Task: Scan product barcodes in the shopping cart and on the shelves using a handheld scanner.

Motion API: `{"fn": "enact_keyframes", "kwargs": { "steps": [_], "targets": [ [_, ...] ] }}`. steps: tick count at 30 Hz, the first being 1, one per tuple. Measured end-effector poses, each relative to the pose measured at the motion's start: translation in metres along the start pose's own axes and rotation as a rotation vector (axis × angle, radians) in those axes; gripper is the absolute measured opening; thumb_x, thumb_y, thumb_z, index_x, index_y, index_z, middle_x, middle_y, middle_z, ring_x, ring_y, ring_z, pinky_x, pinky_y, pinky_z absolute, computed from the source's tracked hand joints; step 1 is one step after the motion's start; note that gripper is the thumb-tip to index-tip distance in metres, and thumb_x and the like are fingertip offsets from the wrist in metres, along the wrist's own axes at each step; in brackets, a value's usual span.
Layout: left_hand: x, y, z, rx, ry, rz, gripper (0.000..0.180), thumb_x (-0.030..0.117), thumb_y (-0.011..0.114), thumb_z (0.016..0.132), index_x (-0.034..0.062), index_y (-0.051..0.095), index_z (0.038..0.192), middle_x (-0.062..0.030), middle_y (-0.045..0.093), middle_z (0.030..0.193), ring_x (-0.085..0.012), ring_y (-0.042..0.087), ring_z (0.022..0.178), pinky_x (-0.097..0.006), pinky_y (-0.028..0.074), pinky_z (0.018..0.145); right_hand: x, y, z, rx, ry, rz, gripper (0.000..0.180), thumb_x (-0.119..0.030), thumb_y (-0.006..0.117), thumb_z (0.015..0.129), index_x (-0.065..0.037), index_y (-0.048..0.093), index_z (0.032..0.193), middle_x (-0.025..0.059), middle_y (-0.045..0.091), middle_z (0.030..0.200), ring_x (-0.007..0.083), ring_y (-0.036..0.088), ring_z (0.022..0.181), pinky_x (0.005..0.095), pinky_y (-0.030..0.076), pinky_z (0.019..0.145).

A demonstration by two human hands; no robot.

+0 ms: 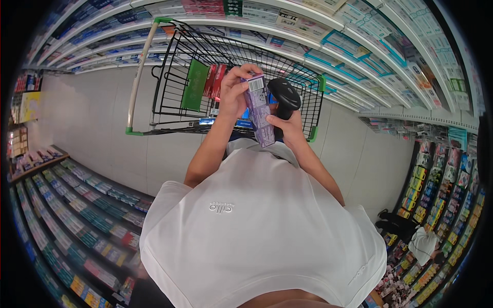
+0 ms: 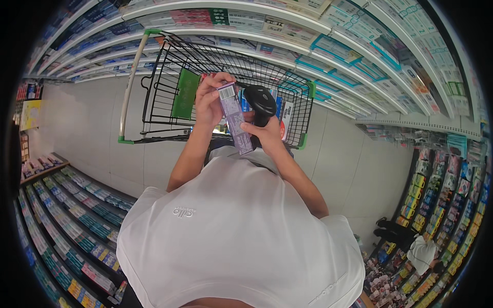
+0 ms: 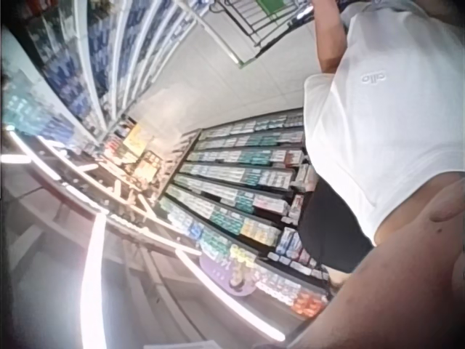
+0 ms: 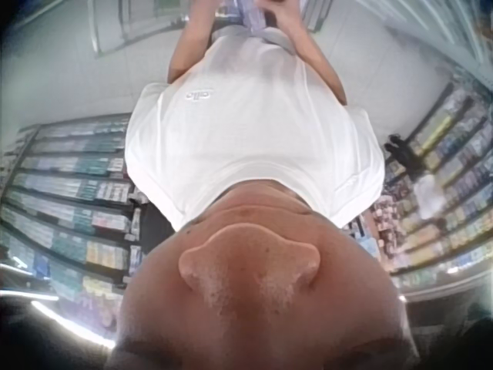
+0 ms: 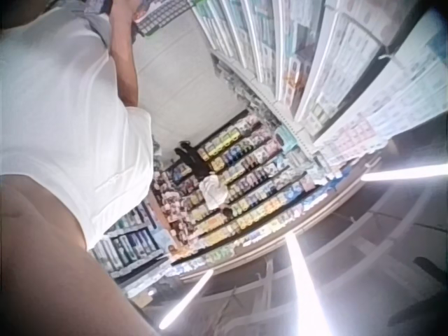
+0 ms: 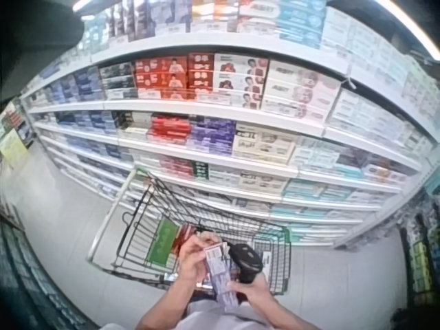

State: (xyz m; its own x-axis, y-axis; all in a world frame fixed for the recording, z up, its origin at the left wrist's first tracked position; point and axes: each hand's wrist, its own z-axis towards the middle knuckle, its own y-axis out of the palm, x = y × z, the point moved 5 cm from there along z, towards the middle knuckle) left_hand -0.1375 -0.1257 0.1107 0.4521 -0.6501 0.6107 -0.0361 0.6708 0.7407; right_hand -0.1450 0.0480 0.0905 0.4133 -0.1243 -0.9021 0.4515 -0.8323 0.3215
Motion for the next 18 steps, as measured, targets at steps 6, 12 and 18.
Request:
{"fn": "enact_keyframes", "kwargs": {
  "steps": [6, 12, 18],
  "targets": [
    [-0.0015, 0.0013, 0.0008, -0.005, 0.003, -0.011, 0.014, 0.009, 0.062, 0.079, 0.0026, 0.058, 0.091, -0.0177, 0.057, 0.108, -0.0236, 0.056, 0.101, -0.035, 0.046, 0.090, -0.0003, -0.0008, -0.0020, 0.022, -0.002, 0.009, 0.040, -0.004, 0.079, 0.072, 0.001, 0.061, 0.107, 0.0082, 0.066, 0.092, 0.0128, 0.063, 0.075, 0.0248, 0.050, 0.060],
    [-0.0003, 0.0032, 0.0009, -0.006, -0.001, -0.025, 0.013, 0.009, 0.062, 0.079, 0.0028, 0.058, 0.090, -0.0167, 0.057, 0.107, -0.0241, 0.055, 0.102, -0.036, 0.045, 0.091, 0.0005, -0.0011, -0.0014, 0.007, -0.005, 0.000, 0.041, -0.004, 0.079, 0.071, 0.001, 0.060, 0.107, 0.0084, 0.066, 0.092, 0.0130, 0.064, 0.076, 0.0249, 0.051, 0.061],
    [-0.0022, -0.0037, -0.0007, -0.030, 0.013, 0.038, 0.015, 0.015, 0.062, 0.082, 0.0059, 0.054, 0.091, -0.0166, 0.053, 0.105, -0.0289, 0.049, 0.107, -0.044, 0.049, 0.088, -0.0018, 0.0013, -0.0027, 0.004, -0.010, -0.003, 0.042, -0.005, 0.079, 0.071, 0.001, 0.060, 0.108, 0.0088, 0.067, 0.093, 0.0133, 0.064, 0.077, 0.0249, 0.051, 0.062]
  ]
}}
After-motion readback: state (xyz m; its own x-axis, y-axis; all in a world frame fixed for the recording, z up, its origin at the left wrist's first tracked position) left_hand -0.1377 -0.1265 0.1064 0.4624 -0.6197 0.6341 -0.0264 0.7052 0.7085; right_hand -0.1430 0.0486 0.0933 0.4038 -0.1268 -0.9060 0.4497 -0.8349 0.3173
